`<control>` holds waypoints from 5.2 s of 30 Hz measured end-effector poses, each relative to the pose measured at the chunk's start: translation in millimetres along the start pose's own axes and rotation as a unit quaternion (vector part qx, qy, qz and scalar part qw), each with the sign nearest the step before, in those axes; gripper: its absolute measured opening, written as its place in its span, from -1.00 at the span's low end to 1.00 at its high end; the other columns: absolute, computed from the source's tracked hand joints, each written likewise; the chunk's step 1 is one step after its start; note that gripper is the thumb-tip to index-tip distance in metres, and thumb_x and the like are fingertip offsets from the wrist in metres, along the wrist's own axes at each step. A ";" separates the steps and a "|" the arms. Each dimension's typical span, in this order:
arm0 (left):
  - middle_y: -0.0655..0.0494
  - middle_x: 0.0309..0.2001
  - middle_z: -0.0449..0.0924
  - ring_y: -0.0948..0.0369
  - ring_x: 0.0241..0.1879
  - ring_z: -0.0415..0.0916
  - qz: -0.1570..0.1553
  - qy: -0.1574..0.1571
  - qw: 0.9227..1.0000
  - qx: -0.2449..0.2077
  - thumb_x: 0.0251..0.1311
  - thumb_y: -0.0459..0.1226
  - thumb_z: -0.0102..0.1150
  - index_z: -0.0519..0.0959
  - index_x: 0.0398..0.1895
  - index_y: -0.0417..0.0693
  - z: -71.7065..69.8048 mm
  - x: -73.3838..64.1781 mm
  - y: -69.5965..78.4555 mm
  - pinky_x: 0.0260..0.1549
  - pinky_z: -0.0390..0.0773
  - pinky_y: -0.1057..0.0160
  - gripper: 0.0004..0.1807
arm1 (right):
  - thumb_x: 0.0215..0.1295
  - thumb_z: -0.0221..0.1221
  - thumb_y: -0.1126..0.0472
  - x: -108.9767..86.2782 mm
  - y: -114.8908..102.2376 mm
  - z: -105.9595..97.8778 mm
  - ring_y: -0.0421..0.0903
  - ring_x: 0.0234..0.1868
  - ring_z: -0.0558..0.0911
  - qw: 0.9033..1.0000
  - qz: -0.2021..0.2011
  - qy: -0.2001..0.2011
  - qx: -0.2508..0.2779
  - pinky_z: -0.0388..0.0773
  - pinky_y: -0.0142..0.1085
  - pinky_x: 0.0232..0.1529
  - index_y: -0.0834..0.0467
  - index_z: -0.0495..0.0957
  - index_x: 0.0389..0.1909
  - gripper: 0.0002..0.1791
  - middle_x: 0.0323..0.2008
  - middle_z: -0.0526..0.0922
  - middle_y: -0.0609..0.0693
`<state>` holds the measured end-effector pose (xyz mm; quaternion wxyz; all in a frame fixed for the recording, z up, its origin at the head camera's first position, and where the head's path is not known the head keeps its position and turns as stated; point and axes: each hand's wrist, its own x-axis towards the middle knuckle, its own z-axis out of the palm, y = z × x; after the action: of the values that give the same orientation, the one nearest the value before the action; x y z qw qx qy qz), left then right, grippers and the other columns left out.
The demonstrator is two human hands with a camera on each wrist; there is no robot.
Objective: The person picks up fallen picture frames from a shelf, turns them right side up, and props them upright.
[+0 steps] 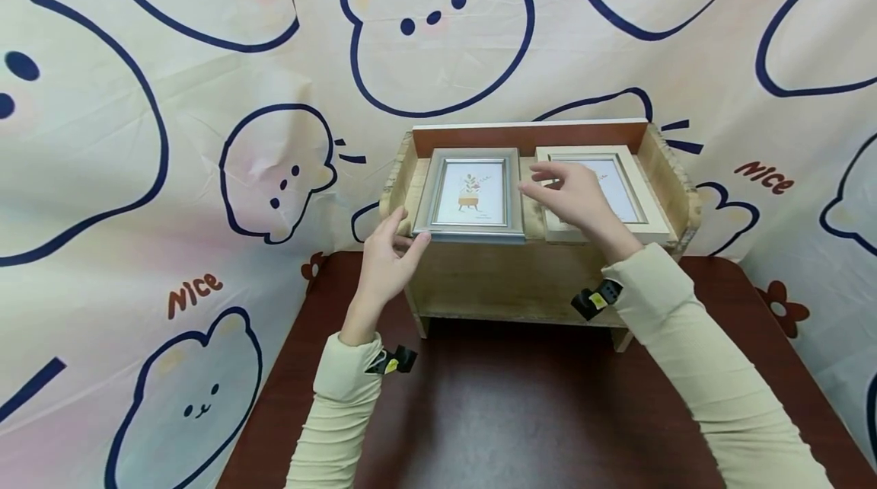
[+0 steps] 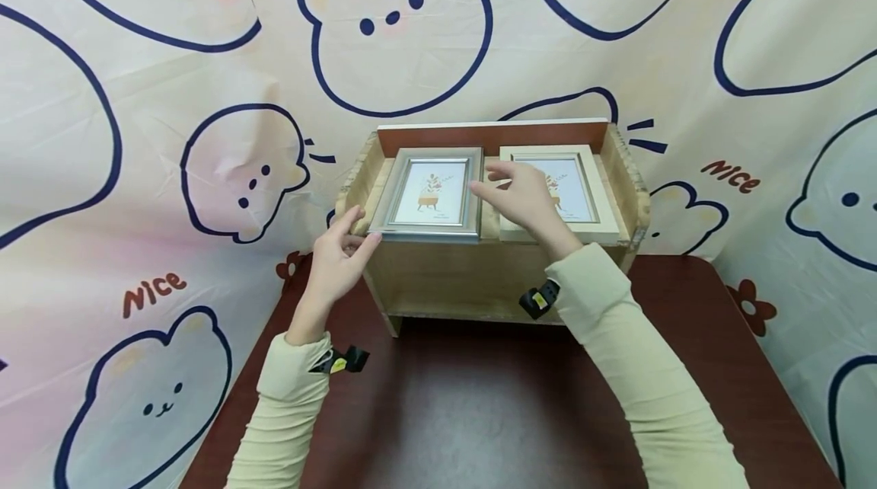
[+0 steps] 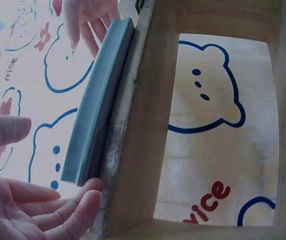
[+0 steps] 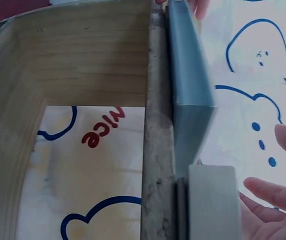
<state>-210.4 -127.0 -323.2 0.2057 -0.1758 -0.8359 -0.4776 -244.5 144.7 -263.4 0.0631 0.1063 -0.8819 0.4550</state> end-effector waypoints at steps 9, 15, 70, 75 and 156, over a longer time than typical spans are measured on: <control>-0.31 0.12 0.37 -0.06 -0.51 0.58 -0.054 0.032 0.996 -0.057 0.15 -0.29 0.13 0.29 0.17 -0.49 15.4 5.6 -2.0 -0.62 0.56 0.30 -0.43 | 0.18 0.12 0.19 16.5 -4.4 13.2 0.16 0.13 0.41 0.999 0.022 -0.030 -0.024 0.44 -0.06 0.00 0.29 0.27 0.25 -0.40 0.16 0.38 0.28; -0.33 0.06 0.40 -0.12 -0.63 0.55 -0.070 0.051 0.994 -0.065 0.16 -0.30 0.10 0.32 0.14 -0.49 23.2 6.1 -2.4 -0.67 0.52 0.35 -0.47 | 0.16 0.05 0.31 22.3 -8.2 18.8 0.17 0.22 0.30 0.998 0.027 -0.044 -0.033 0.31 -0.01 0.13 0.33 0.22 0.26 -0.40 0.21 0.31 0.29; -0.43 0.06 0.32 -0.06 -0.13 0.47 0.006 0.080 0.989 -0.124 0.04 -0.58 0.10 0.30 0.08 -0.62 19.5 -2.7 10.9 -0.39 0.45 0.51 -0.52 | 0.02 0.18 0.50 28.4 -2.3 12.2 0.05 0.03 0.48 0.989 0.091 -0.030 0.117 0.50 -0.26 -0.07 0.30 0.32 0.21 -0.36 0.18 0.37 0.19; -0.48 0.05 0.31 -0.04 -0.29 0.48 0.042 0.085 0.991 -0.097 0.01 -0.61 0.11 0.30 0.05 -0.65 13.2 0.3 28.5 -0.50 0.40 0.54 -0.52 | 0.01 0.15 0.54 27.9 -2.0 11.5 0.02 0.00 0.49 0.977 0.104 -0.010 0.186 0.53 -0.40 -0.19 0.26 0.33 0.21 -0.35 0.12 0.43 0.19; -0.28 0.01 0.28 -0.09 -0.13 0.47 0.065 0.096 0.985 -0.130 -0.10 -0.65 0.20 0.23 0.09 -0.41 41.8 33.3 -16.5 -0.18 0.51 0.06 -0.39 | 0.03 0.14 0.58 63.6 -37.7 -31.5 -0.03 -0.11 0.53 0.989 -0.108 0.020 0.099 0.53 -0.22 -0.22 -0.24 0.04 0.35 -0.03 0.00 0.45 0.12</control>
<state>-254.3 -95.3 -337.4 0.2909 -0.2087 -0.7297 -0.5826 -296.4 140.9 -202.2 0.1187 0.1978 -0.8145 0.5323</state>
